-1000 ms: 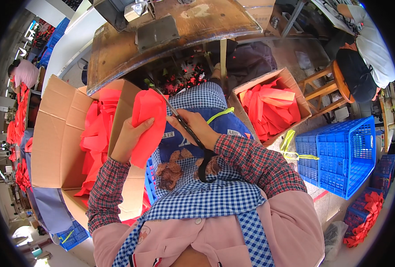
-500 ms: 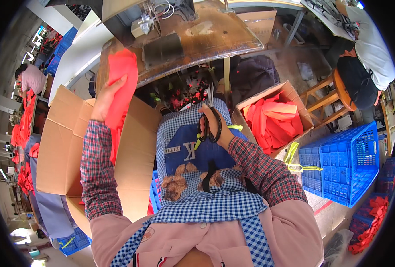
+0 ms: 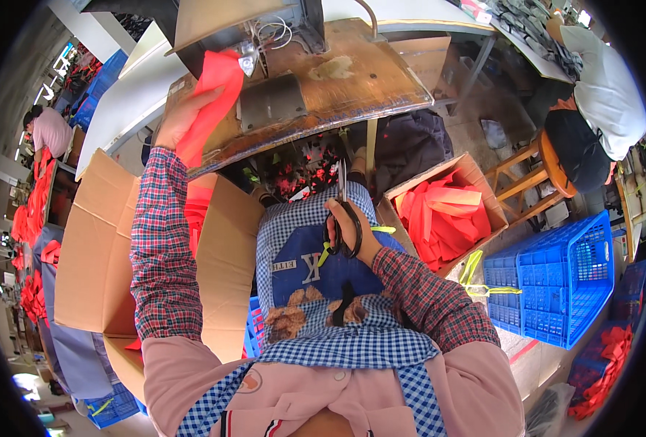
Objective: Cutting strips of red fabric using scissors and placing them into a box.
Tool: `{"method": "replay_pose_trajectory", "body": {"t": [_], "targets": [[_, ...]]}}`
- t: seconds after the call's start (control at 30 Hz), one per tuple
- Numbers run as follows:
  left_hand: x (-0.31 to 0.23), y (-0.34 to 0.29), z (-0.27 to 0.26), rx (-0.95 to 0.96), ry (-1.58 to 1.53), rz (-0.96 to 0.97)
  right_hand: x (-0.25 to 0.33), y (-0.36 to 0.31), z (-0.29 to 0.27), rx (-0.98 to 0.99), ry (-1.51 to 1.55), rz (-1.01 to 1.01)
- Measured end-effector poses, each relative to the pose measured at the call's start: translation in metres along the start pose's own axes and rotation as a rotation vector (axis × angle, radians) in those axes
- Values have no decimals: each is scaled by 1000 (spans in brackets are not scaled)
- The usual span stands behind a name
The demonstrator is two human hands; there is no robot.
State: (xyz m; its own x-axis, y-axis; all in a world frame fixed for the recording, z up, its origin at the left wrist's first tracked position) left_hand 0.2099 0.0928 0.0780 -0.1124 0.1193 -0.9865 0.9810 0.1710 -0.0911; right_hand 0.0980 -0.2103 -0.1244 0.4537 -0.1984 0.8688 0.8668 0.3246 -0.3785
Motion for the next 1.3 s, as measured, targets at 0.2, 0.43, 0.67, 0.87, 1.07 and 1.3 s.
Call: {"method": "replay_pose_trajectory", "body": {"t": [0.2, 0.43, 0.67, 0.87, 1.07, 1.3], "targets": [[0, -1, 0, 85, -33, 68, -3, -1, 4, 2, 2, -84], [-8, -10, -2, 91, 51, 94, -5, -2, 4, 9, -2, -74], [-18, -15, -3, 79, 160, 112, -8, 0, 3, 11, 11, -83], [-19, -16, -4, 94, 169, 123, -4, -2, 6, 7, 2, -84], [-18, -21, -6, 95, 149, 116, -9, -3, 6, 32, 10, -113], [-3, -26, -10, 156, 257, 66, -14, -4, 1, 0, 21, -63]]}}
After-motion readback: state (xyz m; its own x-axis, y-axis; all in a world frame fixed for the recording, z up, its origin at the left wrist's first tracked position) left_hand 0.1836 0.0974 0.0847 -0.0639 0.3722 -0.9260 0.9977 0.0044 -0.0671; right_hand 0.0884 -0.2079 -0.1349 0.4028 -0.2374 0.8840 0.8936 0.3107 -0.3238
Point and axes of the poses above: each hand's wrist, its own y-axis towards the middle knuckle, its own z-axis out of the palm, x = y × z, the point moved 2 cm from there along y, towards the middle knuckle, and after that the axes turned 6 degrees about -x, right-handed, at the moved point
